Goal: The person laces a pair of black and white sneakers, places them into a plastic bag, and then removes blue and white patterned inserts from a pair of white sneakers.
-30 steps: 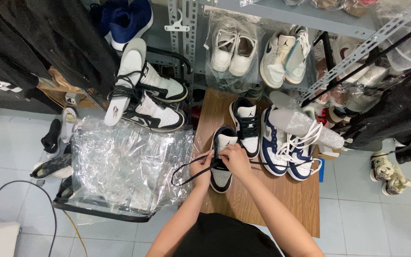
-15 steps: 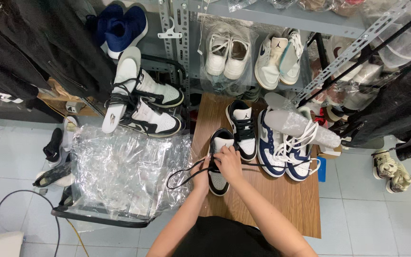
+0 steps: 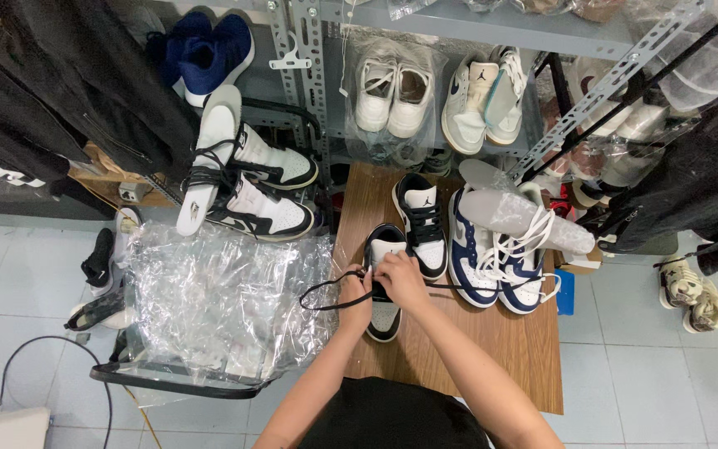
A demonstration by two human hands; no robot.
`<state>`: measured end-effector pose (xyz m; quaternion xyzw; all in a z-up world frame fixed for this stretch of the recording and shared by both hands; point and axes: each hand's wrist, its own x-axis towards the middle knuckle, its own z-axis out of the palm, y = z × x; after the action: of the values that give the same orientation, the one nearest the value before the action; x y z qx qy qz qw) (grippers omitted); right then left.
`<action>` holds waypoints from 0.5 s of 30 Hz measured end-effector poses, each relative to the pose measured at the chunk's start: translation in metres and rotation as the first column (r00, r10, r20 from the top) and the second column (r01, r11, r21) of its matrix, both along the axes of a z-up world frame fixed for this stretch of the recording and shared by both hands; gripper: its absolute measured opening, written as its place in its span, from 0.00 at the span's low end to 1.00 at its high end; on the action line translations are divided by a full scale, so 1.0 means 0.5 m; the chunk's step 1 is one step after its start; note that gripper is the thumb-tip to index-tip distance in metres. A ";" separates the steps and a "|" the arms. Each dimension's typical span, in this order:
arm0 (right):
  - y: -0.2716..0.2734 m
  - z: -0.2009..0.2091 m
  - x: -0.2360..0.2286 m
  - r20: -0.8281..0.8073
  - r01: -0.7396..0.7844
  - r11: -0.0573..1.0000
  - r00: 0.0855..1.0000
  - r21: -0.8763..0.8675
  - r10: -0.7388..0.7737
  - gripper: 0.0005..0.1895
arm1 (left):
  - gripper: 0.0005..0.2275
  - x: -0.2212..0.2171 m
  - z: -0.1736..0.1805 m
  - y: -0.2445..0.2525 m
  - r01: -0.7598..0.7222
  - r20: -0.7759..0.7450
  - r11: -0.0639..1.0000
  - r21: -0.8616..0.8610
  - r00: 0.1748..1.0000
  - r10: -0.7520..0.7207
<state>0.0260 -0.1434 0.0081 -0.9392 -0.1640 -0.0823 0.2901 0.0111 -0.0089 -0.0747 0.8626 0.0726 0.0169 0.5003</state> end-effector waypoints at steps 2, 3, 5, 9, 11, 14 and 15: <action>-0.033 0.015 0.003 -0.017 -0.016 0.993 1.000 0.117 0.018 0.04 | 0.15 0.000 0.014 0.004 0.006 0.021 1.000 -0.027 1.000 -0.006; -0.062 0.026 0.007 -0.024 -0.010 0.988 1.000 0.153 0.014 0.04 | 0.15 0.002 0.021 0.006 0.009 0.031 0.999 -0.041 0.999 -0.007; -0.121 0.042 0.008 -0.116 0.082 0.955 0.992 0.284 -0.051 0.05 | 0.15 -0.003 0.031 0.010 0.020 0.032 0.999 -0.040 0.999 -0.019; -0.271 0.068 -0.022 -0.384 0.340 0.621 0.921 0.706 -0.067 0.03 | 0.15 -0.006 0.047 0.005 -0.003 0.165 0.998 -0.064 0.986 0.014; -0.341 0.072 -0.051 -0.450 0.435 0.368 0.892 0.822 -0.047 0.02 | 0.17 -0.011 0.050 0.004 0.027 0.069 0.995 -0.096 0.997 -0.021; -0.440 0.072 -0.084 -0.462 0.491 0.160 0.867 0.857 -0.185 0.03 | 0.19 -0.013 0.045 0.004 -0.002 -0.009 0.985 -0.170 1.000 0.001; -0.480 0.078 -0.094 -0.424 0.449 0.081 0.880 0.890 -0.216 0.02 | 0.21 -0.012 0.042 0.004 -0.027 -0.026 0.980 -0.197 0.999 0.022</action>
<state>-0.0209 -0.3836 0.0471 -0.5449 0.1732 -0.1452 0.8075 0.0052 -0.0069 -0.0539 0.8078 0.0904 0.0053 0.5824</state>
